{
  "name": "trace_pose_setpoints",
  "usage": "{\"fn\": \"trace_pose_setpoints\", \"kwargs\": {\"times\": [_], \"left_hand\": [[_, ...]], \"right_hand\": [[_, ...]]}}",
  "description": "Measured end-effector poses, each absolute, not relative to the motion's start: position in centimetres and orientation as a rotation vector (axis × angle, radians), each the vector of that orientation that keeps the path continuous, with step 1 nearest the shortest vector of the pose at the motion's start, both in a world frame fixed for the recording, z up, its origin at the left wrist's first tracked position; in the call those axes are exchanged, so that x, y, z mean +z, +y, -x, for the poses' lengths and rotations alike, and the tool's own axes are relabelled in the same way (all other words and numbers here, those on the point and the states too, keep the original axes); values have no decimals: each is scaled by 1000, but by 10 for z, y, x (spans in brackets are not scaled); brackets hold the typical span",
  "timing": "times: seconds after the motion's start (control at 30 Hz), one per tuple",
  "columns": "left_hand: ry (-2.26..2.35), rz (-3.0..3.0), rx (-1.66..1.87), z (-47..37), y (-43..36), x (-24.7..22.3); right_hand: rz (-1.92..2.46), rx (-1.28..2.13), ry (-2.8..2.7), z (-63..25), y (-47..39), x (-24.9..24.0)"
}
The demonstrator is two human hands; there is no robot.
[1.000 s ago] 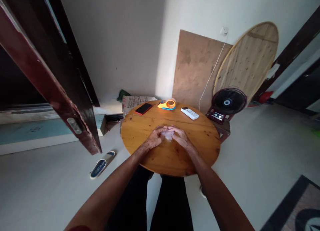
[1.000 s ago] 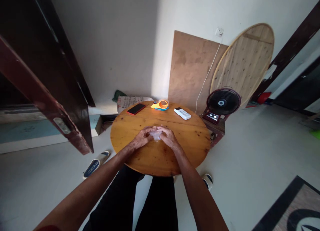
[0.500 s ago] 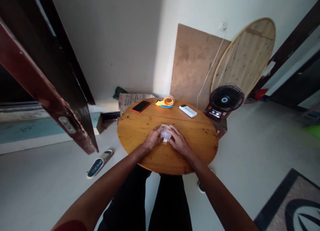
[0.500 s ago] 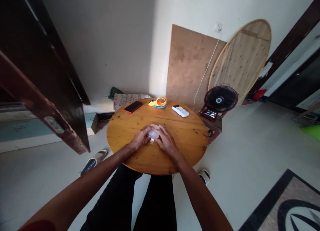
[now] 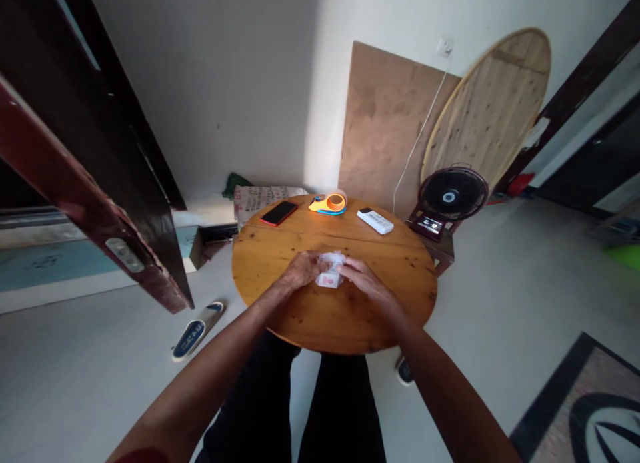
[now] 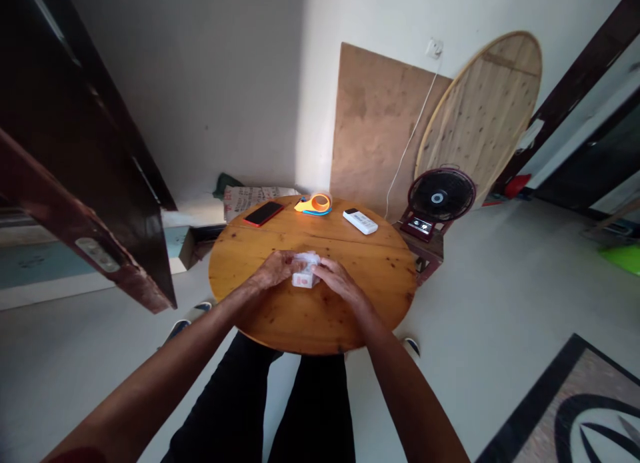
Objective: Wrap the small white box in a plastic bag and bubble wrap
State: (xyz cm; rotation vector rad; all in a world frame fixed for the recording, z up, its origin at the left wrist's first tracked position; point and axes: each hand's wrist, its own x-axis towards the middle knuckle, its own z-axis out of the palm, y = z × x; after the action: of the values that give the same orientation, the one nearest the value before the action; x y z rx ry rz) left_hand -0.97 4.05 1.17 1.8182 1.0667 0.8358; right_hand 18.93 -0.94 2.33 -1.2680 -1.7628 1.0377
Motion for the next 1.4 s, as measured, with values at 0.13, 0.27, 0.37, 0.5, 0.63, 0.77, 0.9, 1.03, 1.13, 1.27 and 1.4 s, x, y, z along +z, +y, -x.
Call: {"fn": "trace_pose_setpoints", "kwargs": {"times": [0.13,0.27,0.37,0.5,0.63,0.77,0.9,1.03,1.13,1.27,1.4], "left_hand": [[1218,-1842,934,-5,43,11],[1262,-1771,999,-21,47,5],[1137,-1573,1012,-25,49,4],[816,-1241,1005,-18,46,8],[568,-1072,904,-11,43,12],[573,-988,894,-10,44,10],[613,-986,918,-10,45,5],[634,-1017,939,-10,44,3],[650,-1032,962,-11,42,5],[702,-1127,990,-13,41,6],[705,-1211,1025,-16,45,2]], "right_hand": [[1318,920,-1652,-188,-4,18],[1230,1069,-1517,-186,-5,14],[1225,1147,-1433,-183,-2,8],[1173,1117,-1429,-182,6,-1],[1201,1064,-1466,-183,7,-2],[1233,1026,-1496,-184,4,3],[1290,979,-1525,-184,3,4],[1331,818,-1623,-181,-1,0],[1340,602,-1719,-176,-5,0],[1370,366,-1822,-170,-10,6],[1439,200,-1894,-167,-10,8]]}}
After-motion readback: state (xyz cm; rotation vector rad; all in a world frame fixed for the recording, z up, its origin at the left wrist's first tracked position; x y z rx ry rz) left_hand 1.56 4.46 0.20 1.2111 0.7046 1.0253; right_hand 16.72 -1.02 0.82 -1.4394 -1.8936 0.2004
